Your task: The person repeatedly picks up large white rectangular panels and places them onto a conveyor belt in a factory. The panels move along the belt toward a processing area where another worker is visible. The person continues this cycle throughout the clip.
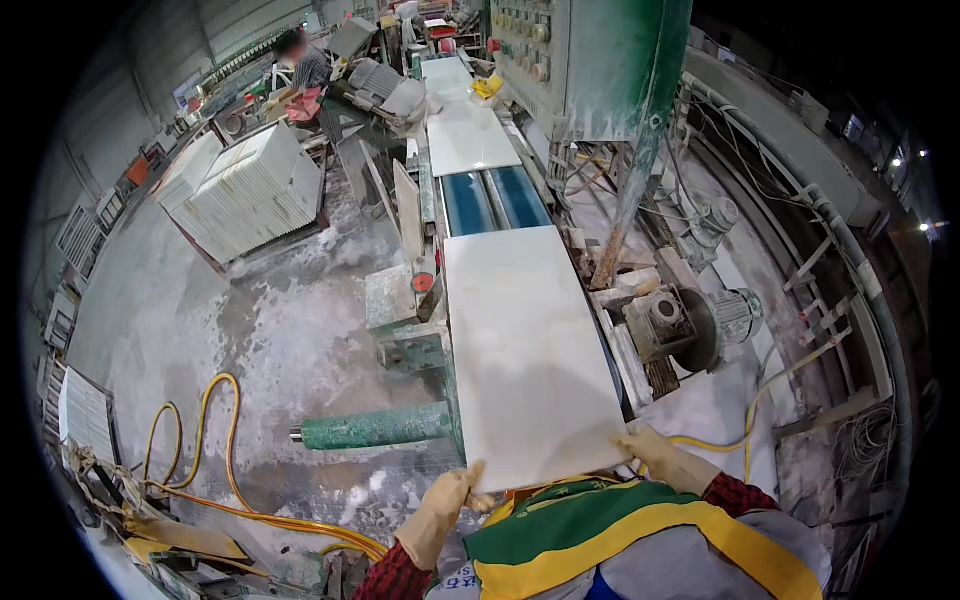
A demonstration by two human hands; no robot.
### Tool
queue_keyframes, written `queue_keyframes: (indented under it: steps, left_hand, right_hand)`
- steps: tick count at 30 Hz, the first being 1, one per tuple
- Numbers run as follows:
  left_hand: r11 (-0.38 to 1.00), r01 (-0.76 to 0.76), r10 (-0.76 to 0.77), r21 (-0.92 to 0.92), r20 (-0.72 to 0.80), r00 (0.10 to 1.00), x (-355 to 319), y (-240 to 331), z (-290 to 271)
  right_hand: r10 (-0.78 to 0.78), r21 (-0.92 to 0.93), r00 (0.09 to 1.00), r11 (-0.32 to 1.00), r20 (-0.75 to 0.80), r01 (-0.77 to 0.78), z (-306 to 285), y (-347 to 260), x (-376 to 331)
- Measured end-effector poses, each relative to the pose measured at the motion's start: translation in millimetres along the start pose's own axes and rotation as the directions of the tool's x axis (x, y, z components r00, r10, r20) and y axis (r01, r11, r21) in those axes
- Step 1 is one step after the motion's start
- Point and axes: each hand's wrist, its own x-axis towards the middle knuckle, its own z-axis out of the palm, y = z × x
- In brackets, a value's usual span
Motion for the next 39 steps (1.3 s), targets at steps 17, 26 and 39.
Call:
queue_keyframes:
  steps: [17,26,39]
  left_hand:
    - [0.838,0.086,-0.125,-0.539,-0.036,0.991,69,33,48]
    - [0.807,-0.037,-0.04,-0.589,-0.117,0.992,125,61,24]
    - [0.773,-0.11,-0.021,-0.625,-0.198,0.98,219,169,-13]
  right_hand:
    - [0.262,0.284,0.965,0.923,0.035,-0.26,34,-16,65]
    - [0.067,0.296,0.997,0.954,-0.041,-0.052,36,-61,100]
    - [0.075,0.425,0.996,0.904,-0.038,-0.052,31,-184,204]
